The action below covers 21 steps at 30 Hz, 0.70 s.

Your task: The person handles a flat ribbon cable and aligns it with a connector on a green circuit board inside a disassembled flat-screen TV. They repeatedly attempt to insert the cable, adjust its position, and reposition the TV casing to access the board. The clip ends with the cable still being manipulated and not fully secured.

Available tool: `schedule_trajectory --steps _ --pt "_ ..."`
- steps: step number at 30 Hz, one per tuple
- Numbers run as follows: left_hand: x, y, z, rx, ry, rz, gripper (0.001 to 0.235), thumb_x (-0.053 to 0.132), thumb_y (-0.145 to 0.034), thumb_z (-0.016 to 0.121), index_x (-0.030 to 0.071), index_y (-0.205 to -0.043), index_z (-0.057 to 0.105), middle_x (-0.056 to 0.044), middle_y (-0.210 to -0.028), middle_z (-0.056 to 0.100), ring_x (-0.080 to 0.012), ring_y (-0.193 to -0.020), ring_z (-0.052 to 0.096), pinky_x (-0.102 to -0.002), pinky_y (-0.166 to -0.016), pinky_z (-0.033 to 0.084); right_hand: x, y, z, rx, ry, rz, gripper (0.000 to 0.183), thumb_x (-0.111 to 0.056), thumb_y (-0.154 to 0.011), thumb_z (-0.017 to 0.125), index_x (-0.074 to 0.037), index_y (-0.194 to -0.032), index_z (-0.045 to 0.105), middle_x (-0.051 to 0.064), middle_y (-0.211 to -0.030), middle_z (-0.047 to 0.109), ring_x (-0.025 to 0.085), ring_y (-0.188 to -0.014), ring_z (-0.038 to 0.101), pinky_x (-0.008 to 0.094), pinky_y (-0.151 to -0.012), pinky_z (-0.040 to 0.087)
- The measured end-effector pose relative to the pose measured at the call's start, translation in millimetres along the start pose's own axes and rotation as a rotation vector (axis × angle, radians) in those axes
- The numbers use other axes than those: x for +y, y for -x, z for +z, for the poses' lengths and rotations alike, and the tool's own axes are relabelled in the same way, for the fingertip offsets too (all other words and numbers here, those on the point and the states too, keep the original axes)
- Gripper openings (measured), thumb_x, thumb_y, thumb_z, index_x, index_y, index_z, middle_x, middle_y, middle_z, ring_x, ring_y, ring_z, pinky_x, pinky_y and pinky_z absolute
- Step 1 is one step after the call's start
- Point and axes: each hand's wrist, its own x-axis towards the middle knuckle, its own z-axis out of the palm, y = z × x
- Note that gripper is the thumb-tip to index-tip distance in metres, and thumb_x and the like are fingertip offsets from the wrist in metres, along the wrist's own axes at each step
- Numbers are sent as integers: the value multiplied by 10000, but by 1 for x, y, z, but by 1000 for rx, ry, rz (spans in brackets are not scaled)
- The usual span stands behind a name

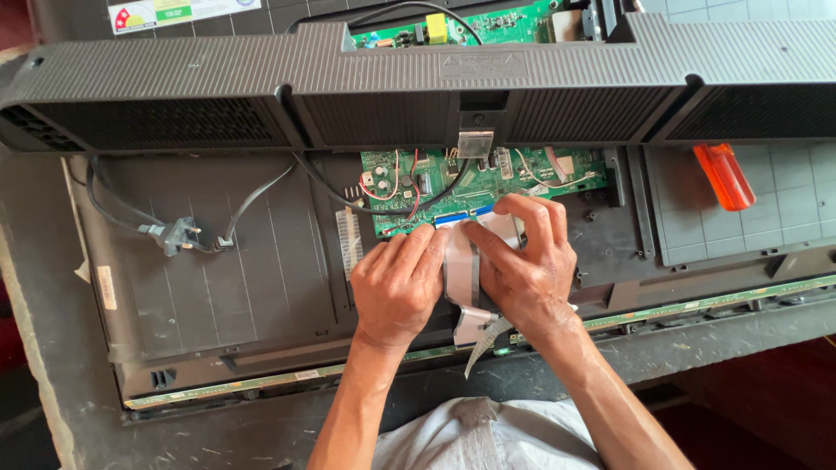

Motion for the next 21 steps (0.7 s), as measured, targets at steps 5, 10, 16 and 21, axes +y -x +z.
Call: schedule_trajectory --steps 5,10,16,21 --pt "0 1 -2 15 32 19 273 -13 -818 715 14 -1088 734 -55 -1011 681 -205 -825 682 -351 -697 551 0 2 2 31 -51 16 480 31 -628 780 -149 -1073 801 73 -1186 565 301 -1097 585 383 -791 529" --pt "4 -1 -7 62 68 -29 286 -20 -794 708 31 -1075 734 -59 -1009 696 -228 -850 701 -363 -714 560 -5 -4 -8 30 -113 52 527 22 -659 809 -173 -1147 772 74 -1219 573 293 -1111 592 381 -799 521" --pt "15 -1 -16 148 150 -266 330 -44 -838 707 45 -1155 729 -79 -1074 728 -276 -964 718 -378 -825 576 -9 -16 -45 -145 -235 35 715 -96 -643 863 -138 -1328 663 197 -1372 525 436 -1236 518 421 -938 551" --pt "36 25 -40 224 203 -352 356 -78 -915 656 -42 -1269 675 -121 -1159 720 -287 -1020 708 -375 -876 567 -12 12 -67 -31 -199 8 562 -41 -794 815 -83 -1328 644 150 -1397 566 376 -1266 558 459 -1047 539"
